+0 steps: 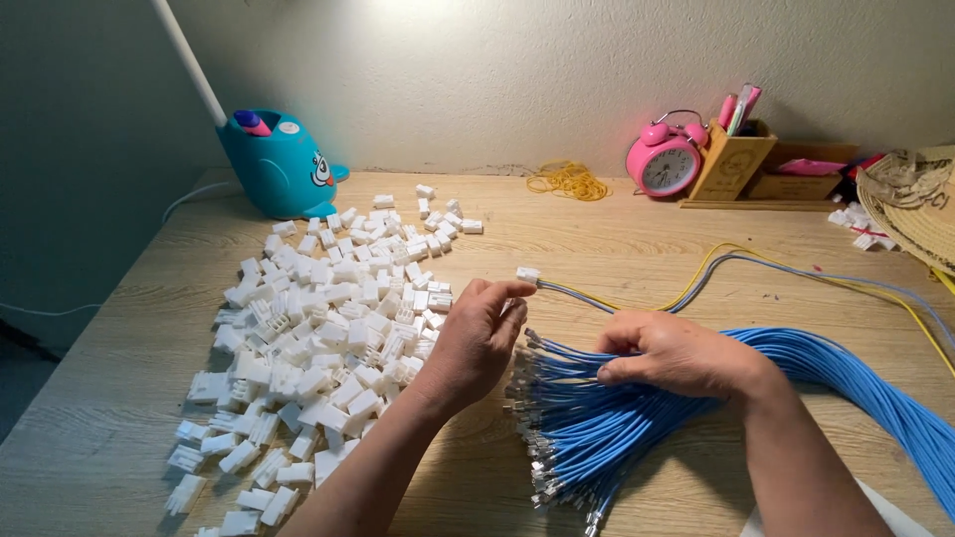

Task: The person assembles blue network cables by inserting the stripped wire ends into white RJ45 connectors. They handle the cables and connectors by hand, repeatedly picking up a connector and pushing the wires into it on a wooden desk.

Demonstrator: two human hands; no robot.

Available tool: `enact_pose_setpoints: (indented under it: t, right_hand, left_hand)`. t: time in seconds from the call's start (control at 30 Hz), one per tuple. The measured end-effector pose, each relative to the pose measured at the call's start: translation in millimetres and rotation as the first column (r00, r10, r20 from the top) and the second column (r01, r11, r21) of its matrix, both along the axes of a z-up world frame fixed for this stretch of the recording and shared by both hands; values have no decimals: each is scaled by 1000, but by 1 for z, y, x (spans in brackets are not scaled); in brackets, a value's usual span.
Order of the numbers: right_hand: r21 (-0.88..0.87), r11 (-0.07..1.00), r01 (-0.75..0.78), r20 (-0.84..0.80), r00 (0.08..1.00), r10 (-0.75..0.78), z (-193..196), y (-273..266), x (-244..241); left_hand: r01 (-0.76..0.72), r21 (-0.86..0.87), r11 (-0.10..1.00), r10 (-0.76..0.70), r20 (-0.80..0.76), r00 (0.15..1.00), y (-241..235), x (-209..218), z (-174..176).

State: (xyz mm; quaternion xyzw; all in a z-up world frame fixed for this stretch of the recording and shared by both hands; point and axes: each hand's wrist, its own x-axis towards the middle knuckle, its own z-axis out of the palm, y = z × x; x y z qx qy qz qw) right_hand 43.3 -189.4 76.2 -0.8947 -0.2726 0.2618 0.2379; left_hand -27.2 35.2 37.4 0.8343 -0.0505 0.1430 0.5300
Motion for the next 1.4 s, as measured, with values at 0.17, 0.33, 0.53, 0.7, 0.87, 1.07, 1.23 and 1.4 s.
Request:
enact_pose_setpoints:
  t: [0.17, 0.33, 0.53, 0.7, 0.87, 1.07, 1.23, 1.4]
  right_hand:
    - [263, 951, 165, -230, 968, -104, 1, -21, 6]
    - [510, 830, 226, -259, 960, -102, -12, -25, 15]
    - [653, 729, 204, -116, 979, -170, -15, -9, 14]
    - [599, 779, 184, -175, 980, -97, -21, 8, 10]
    - [484, 874, 36, 36, 997, -61, -25, 13, 3]
    - [463, 885, 42, -13, 999, -41, -22, 18, -1]
    - [126, 974, 190, 178, 961, -211, -28, 43, 12]
    - [-13, 979, 205, 373, 909, -185, -45, 60, 55]
  left_hand:
    - [101, -209, 973, -106, -14, 994, -4, 11, -12]
    - [209, -495, 844, -303, -117, 946, -14, 11, -21]
    - [274, -437, 857, -404, -238, 883, -27, -9, -9]
    - [268, -264, 926, -351, -350, 869, -34, -29, 5]
    - [80, -530, 844, -334, -402, 852, -40, -24, 2]
    - [181, -634, 752, -431, -264, 863, -31, -15, -33]
    - [366, -479, 798, -488, -157, 859, -30, -27, -20]
    - [172, -576, 799, -397, -292, 870, -29, -27, -20]
